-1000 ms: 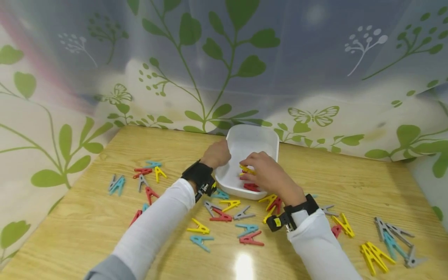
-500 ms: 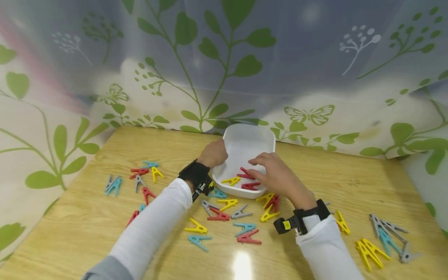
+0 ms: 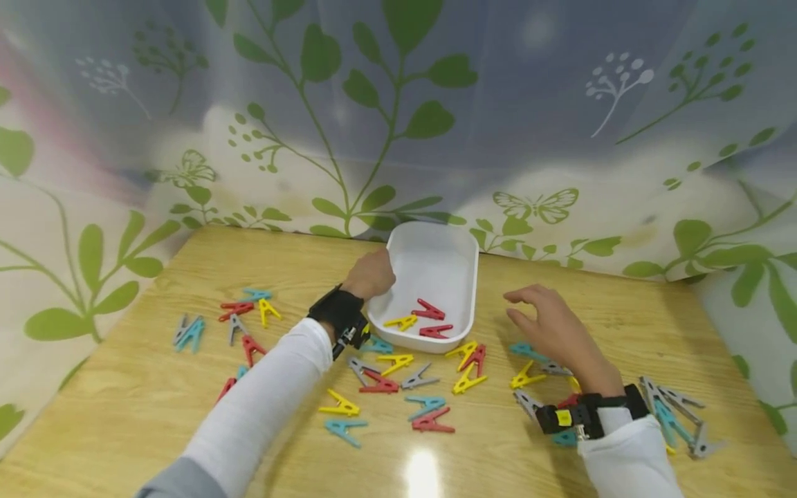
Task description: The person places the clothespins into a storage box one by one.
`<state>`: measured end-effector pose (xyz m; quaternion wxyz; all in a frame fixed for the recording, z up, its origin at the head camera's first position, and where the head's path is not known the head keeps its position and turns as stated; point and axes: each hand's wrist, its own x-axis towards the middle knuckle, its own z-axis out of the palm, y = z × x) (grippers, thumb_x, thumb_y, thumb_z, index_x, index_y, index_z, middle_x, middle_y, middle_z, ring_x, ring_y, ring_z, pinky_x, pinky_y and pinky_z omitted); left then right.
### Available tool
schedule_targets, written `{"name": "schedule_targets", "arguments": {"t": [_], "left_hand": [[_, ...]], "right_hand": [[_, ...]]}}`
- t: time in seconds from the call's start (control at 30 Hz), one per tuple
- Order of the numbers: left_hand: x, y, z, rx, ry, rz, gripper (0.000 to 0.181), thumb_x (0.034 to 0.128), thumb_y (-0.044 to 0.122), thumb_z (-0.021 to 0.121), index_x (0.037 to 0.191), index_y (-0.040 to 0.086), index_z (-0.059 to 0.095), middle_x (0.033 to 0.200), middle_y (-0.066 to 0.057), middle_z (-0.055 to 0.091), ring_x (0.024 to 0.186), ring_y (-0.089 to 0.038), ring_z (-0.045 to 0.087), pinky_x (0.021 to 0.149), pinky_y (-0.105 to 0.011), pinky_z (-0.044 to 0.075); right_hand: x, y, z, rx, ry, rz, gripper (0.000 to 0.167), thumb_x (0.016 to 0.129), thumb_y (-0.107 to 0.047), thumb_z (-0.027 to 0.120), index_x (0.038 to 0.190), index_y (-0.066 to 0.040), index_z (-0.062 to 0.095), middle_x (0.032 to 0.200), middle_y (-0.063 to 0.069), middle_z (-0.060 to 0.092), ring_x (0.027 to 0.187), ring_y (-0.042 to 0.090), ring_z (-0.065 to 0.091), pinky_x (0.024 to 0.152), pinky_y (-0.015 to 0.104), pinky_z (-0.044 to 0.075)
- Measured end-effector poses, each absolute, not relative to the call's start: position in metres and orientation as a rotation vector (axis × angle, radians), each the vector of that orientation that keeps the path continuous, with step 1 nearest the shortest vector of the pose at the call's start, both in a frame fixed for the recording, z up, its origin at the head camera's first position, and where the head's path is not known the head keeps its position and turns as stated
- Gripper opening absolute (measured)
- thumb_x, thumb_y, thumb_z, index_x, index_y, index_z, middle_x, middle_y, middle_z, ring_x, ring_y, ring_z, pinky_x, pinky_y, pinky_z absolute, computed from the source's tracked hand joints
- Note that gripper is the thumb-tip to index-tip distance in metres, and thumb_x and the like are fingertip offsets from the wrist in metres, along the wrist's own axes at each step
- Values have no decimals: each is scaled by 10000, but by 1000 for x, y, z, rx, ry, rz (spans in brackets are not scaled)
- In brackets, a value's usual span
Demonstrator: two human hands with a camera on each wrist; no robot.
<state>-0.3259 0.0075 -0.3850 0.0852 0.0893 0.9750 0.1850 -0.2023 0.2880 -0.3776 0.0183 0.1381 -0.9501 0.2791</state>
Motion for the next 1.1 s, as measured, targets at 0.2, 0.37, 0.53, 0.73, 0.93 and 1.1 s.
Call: {"name": "schedule_targets", "arguments": {"t": [0.2, 0.37, 0.53, 0.73, 0.93, 1.1], "left_hand": [[-323, 7, -384, 255, 2910, 535, 194, 940, 143, 557, 1027, -7, 645, 990, -143, 663, 804, -273, 646, 629, -356, 525], [-322, 8, -385, 244, 2906, 546, 187, 937, 138, 554, 1017, -6, 644, 983, -141, 664, 802, -272, 646, 626, -355, 525], [-323, 9, -385, 239, 2910, 549, 196, 941, 145, 555, 1039, -5, 634, 981, -141, 661, 800, -271, 645, 626, -354, 525], [-324, 8, -384, 244, 2917, 533, 199, 943, 146, 554, 1055, -5, 621, 971, -130, 655, 780, -254, 633, 622, -345, 518], [-324, 8, -385, 250, 2925, 532, 204, 939, 145, 557, 1055, -8, 626, 982, -135, 658, 791, -259, 636, 635, -353, 523], [-325, 9, -386, 252, 2926, 530, 204, 939, 150, 560, 1053, -3, 633, 987, -133, 661, 795, -261, 640, 637, -353, 524]], "right_hand": [[-190, 312, -390, 390, -3063, 916, 357, 983, -129, 547, 1268, 85, 539, 1275, 296, 498, 1201, 491, 408, 938, 625, 331], [-183, 324, -397, 431, -3103, 925, 379, 977, -134, 558, 1273, 99, 527, 1274, 305, 498, 1190, 497, 419, 924, 623, 354], [-180, 330, -397, 465, -3155, 880, 394, 952, -158, 604, 1243, 101, 549, 1226, 293, 533, 1138, 495, 469, 885, 604, 404], [-180, 332, -403, 499, -3178, 868, 370, 906, -150, 669, 1190, 74, 594, 1149, 228, 578, 1081, 454, 520, 845, 555, 450], [-181, 329, -405, 445, -3197, 760, 321, 886, -138, 681, 1141, 52, 634, 1118, 225, 594, 1039, 437, 545, 816, 551, 458], [-179, 329, -406, 356, -3214, 727, 375, 868, -189, 708, 1132, 64, 629, 1104, 237, 605, 1019, 439, 556, 797, 549, 462]]}}
